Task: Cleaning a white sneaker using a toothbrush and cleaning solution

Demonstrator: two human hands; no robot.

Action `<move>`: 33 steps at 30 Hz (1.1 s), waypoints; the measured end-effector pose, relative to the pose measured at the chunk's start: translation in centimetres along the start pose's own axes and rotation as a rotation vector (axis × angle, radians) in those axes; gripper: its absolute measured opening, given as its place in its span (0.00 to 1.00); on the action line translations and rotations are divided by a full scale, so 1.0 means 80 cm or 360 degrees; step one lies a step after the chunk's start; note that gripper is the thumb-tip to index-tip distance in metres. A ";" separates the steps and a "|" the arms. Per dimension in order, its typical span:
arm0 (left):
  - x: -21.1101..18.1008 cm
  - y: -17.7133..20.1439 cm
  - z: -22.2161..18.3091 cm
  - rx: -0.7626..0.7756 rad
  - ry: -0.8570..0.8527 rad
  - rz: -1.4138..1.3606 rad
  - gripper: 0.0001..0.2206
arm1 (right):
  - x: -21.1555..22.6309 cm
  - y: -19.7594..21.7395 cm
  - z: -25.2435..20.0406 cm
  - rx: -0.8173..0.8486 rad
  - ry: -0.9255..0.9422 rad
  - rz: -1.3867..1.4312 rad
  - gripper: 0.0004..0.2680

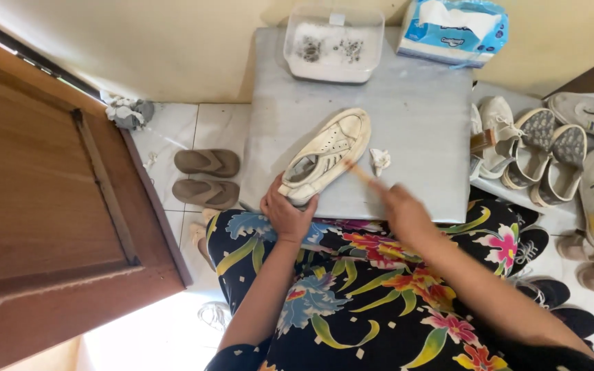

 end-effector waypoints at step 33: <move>0.017 -0.013 -0.010 0.0048 0.0169 0.0024 0.46 | -0.016 0.127 0.078 0.0262 -0.0174 -0.0034 0.14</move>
Point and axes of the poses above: each hand's wrist, its own z-axis towards the middle knuckle, its own y-axis out of the back of the hand, x = y × z, the point moved 4 cm from there along z, towards the middle knuckle, and after that the axes turned 11 degrees about x, right-handed, at the moved point
